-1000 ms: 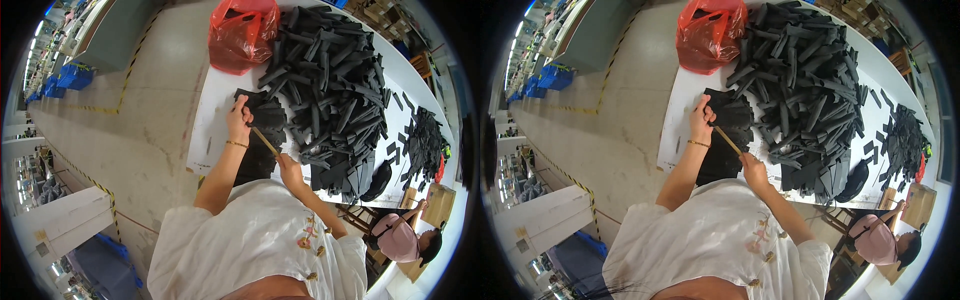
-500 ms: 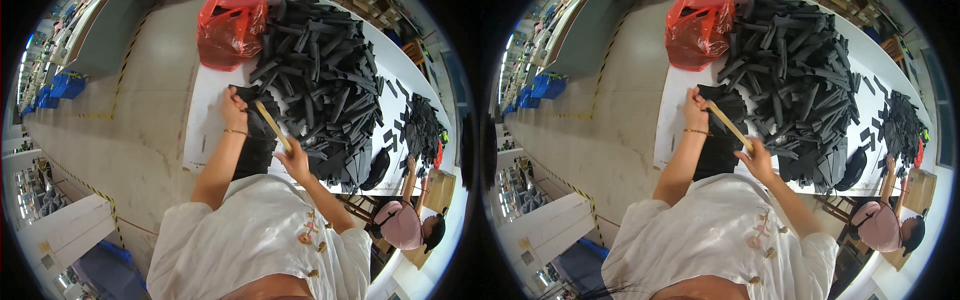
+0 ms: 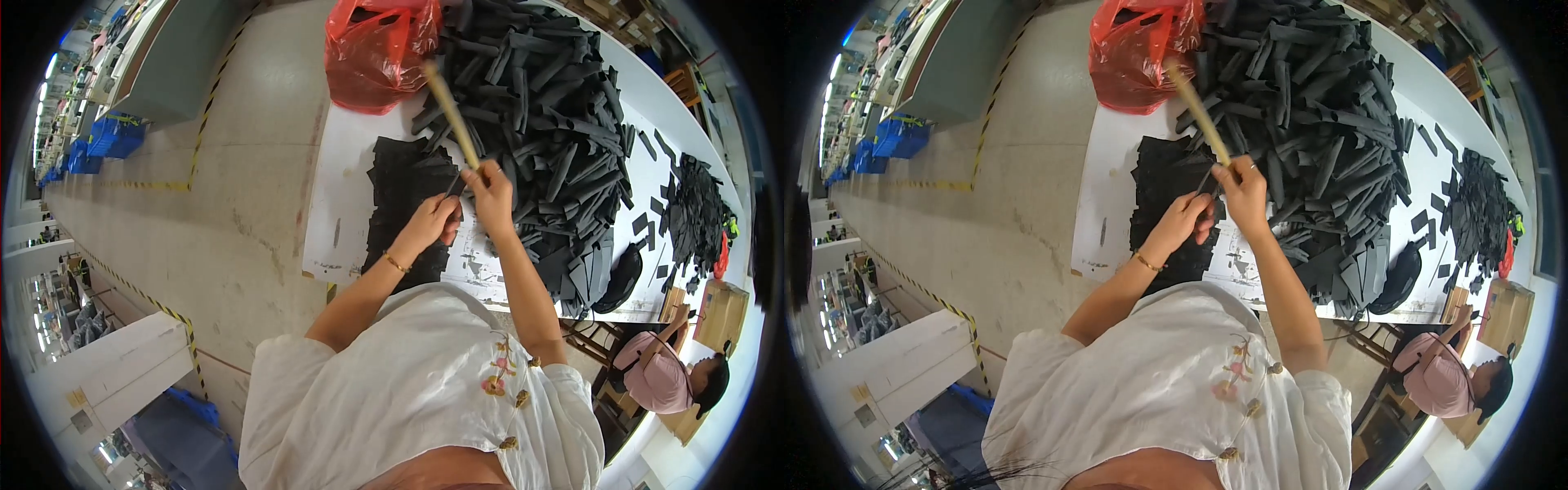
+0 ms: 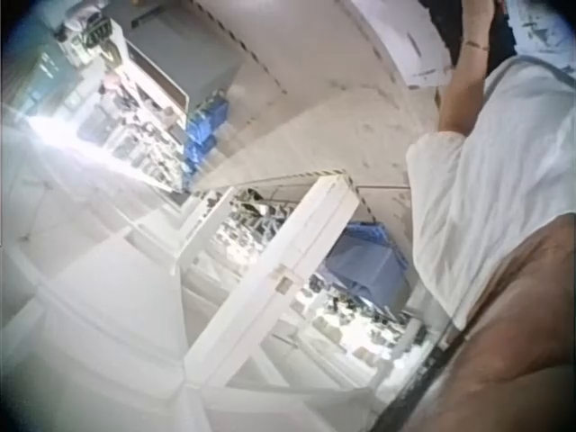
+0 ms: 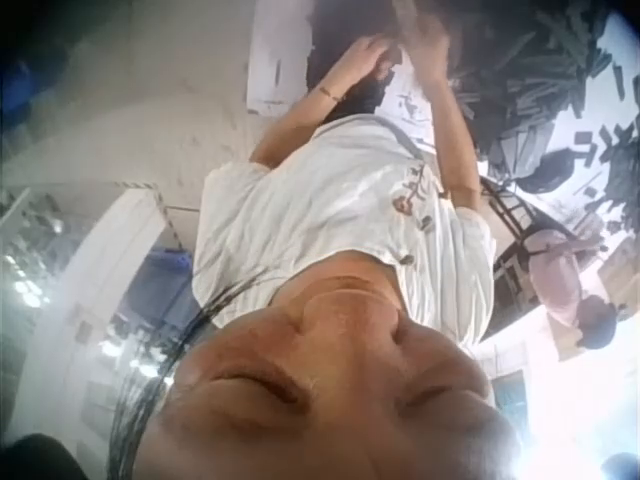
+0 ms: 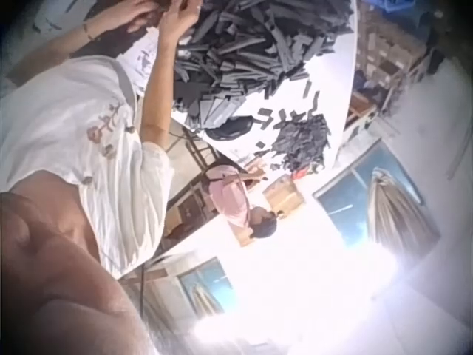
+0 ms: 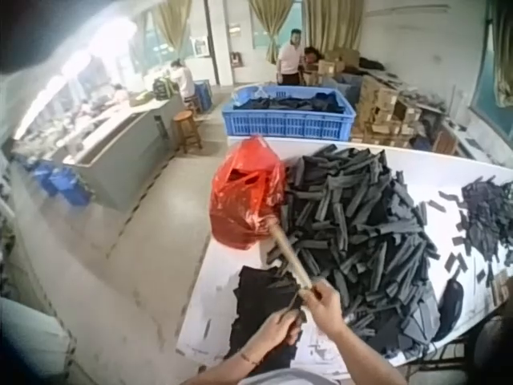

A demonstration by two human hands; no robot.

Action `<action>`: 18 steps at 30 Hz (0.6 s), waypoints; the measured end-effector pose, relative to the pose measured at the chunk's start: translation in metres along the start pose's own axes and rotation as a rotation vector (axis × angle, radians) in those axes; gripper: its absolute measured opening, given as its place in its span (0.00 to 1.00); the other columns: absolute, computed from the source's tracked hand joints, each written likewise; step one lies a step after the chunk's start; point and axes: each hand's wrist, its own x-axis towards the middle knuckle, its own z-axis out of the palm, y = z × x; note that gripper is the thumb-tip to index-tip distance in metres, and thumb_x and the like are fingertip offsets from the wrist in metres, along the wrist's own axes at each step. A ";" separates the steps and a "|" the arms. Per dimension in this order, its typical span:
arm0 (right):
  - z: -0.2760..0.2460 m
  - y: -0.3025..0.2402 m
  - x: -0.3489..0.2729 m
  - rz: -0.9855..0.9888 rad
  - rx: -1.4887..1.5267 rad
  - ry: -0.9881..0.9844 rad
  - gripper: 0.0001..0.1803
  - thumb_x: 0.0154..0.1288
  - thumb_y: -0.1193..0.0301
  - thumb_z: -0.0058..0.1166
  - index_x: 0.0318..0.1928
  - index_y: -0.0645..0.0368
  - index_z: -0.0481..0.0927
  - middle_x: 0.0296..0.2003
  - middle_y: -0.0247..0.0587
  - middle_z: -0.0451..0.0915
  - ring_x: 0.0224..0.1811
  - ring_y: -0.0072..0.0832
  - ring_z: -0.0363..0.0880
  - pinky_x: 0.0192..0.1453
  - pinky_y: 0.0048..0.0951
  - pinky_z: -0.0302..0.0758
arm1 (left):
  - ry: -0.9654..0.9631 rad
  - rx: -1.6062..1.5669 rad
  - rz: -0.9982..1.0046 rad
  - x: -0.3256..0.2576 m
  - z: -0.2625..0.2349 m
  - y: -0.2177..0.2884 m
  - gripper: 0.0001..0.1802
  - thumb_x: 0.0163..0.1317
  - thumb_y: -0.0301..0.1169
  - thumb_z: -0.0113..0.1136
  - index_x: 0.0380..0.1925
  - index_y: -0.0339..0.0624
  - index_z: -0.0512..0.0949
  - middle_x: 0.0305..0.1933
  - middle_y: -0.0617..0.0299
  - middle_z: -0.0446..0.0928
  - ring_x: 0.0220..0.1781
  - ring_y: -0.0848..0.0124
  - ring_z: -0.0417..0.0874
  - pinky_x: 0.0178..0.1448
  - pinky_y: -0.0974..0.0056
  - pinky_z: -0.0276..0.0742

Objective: Assembling small black foam components at a factory workbench using a wooden stick for precision.

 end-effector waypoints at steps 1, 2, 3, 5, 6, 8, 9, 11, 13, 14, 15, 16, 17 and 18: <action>-0.001 0.002 0.012 0.114 0.051 0.063 0.13 0.63 0.69 0.61 0.29 0.64 0.74 0.18 0.27 0.65 0.23 0.17 0.61 0.25 0.25 0.61 | 0.001 0.001 -0.004 -0.006 0.007 -0.003 0.19 0.73 0.42 0.42 0.28 0.39 0.69 0.18 0.63 0.71 0.15 0.73 0.72 0.23 0.71 0.69; -0.010 0.004 0.024 0.251 0.174 0.094 0.13 0.64 0.68 0.59 0.29 0.63 0.74 0.19 0.26 0.65 0.23 0.16 0.61 0.25 0.24 0.60 | 0.020 0.002 0.026 -0.014 0.013 -0.007 0.19 0.73 0.41 0.41 0.27 0.40 0.68 0.19 0.62 0.72 0.15 0.72 0.73 0.22 0.70 0.70; -0.018 0.003 0.037 0.298 0.203 0.099 0.13 0.66 0.67 0.58 0.29 0.63 0.74 0.19 0.24 0.65 0.23 0.14 0.60 0.24 0.23 0.59 | 0.037 0.005 0.057 -0.020 0.018 -0.009 0.18 0.73 0.40 0.40 0.26 0.41 0.66 0.19 0.61 0.72 0.14 0.72 0.74 0.21 0.70 0.70; -0.044 0.014 0.071 0.198 0.253 0.280 0.16 0.68 0.64 0.56 0.28 0.62 0.73 0.19 0.24 0.66 0.21 0.14 0.58 0.24 0.21 0.58 | -0.034 0.008 0.027 -0.036 0.012 -0.034 0.18 0.72 0.37 0.39 0.24 0.41 0.67 0.20 0.60 0.74 0.15 0.72 0.75 0.21 0.70 0.71; -0.062 0.014 0.089 0.174 0.190 0.324 0.18 0.68 0.63 0.56 0.28 0.63 0.71 0.18 0.25 0.65 0.21 0.15 0.59 0.24 0.23 0.59 | -0.067 0.020 -0.029 -0.041 0.007 -0.045 0.17 0.71 0.34 0.40 0.24 0.40 0.69 0.20 0.61 0.74 0.16 0.73 0.75 0.22 0.71 0.71; -0.087 0.021 0.106 0.093 -0.126 0.220 0.18 0.67 0.61 0.58 0.39 0.68 0.76 0.23 0.34 0.71 0.27 0.21 0.67 0.32 0.25 0.66 | 0.096 0.286 0.160 -0.032 -0.003 -0.039 0.13 0.69 0.32 0.46 0.25 0.39 0.71 0.21 0.60 0.74 0.18 0.72 0.76 0.24 0.68 0.71; -0.092 0.028 0.103 0.028 -0.157 0.231 0.19 0.67 0.61 0.58 0.43 0.67 0.75 0.26 0.36 0.73 0.29 0.22 0.68 0.35 0.25 0.67 | 0.269 0.544 0.361 -0.024 -0.007 -0.034 0.10 0.66 0.30 0.51 0.26 0.39 0.74 0.22 0.58 0.75 0.20 0.70 0.76 0.25 0.66 0.71; -0.100 0.043 0.096 -0.045 -0.193 0.242 0.21 0.66 0.61 0.58 0.48 0.67 0.74 0.28 0.37 0.75 0.31 0.23 0.70 0.37 0.25 0.68 | 0.419 0.808 0.587 0.009 -0.018 -0.010 0.03 0.57 0.27 0.62 0.32 0.42 0.78 0.29 0.60 0.75 0.29 0.65 0.77 0.34 0.65 0.73; -0.103 0.047 0.072 0.073 -0.322 0.240 0.20 0.68 0.64 0.57 0.51 0.67 0.72 0.30 0.37 0.76 0.33 0.22 0.72 0.39 0.23 0.69 | 0.386 1.073 0.688 0.042 -0.044 -0.010 0.08 0.54 0.30 0.65 0.34 0.46 0.80 0.35 0.63 0.75 0.42 0.60 0.74 0.45 0.60 0.74; -0.104 0.049 0.062 0.065 -0.323 0.239 0.20 0.68 0.64 0.57 0.51 0.67 0.72 0.30 0.37 0.76 0.33 0.22 0.72 0.39 0.23 0.69 | 0.374 1.161 0.733 0.055 -0.056 -0.016 0.09 0.51 0.31 0.67 0.34 0.46 0.81 0.37 0.63 0.75 0.45 0.59 0.74 0.48 0.59 0.73; -0.109 0.054 0.049 0.075 -0.265 0.204 0.18 0.68 0.66 0.55 0.50 0.67 0.73 0.29 0.37 0.76 0.32 0.22 0.72 0.38 0.23 0.69 | 0.317 1.268 0.692 0.066 -0.065 -0.019 0.08 0.51 0.31 0.67 0.32 0.46 0.81 0.36 0.63 0.75 0.46 0.59 0.73 0.49 0.59 0.73; -0.116 0.057 0.034 0.089 -0.207 0.172 0.16 0.69 0.68 0.54 0.50 0.67 0.74 0.29 0.37 0.76 0.32 0.21 0.73 0.38 0.23 0.70 | 0.252 1.375 0.649 0.073 -0.070 -0.019 0.07 0.50 0.31 0.67 0.30 0.47 0.82 0.35 0.63 0.75 0.46 0.59 0.73 0.50 0.58 0.73; -0.126 0.060 0.020 0.092 -0.212 0.178 0.16 0.69 0.68 0.54 0.50 0.67 0.74 0.29 0.37 0.76 0.32 0.21 0.73 0.38 0.23 0.70 | 0.244 1.371 0.652 0.077 -0.074 -0.020 0.07 0.50 0.31 0.67 0.30 0.47 0.82 0.35 0.63 0.75 0.46 0.59 0.73 0.50 0.58 0.73; -0.136 0.062 0.005 0.090 -0.265 0.081 0.13 0.69 0.69 0.53 0.48 0.66 0.76 0.27 0.39 0.77 0.30 0.23 0.74 0.36 0.24 0.70 | 0.201 1.347 0.597 0.081 -0.077 -0.019 0.07 0.50 0.31 0.67 0.30 0.47 0.82 0.36 0.63 0.76 0.46 0.59 0.73 0.51 0.60 0.72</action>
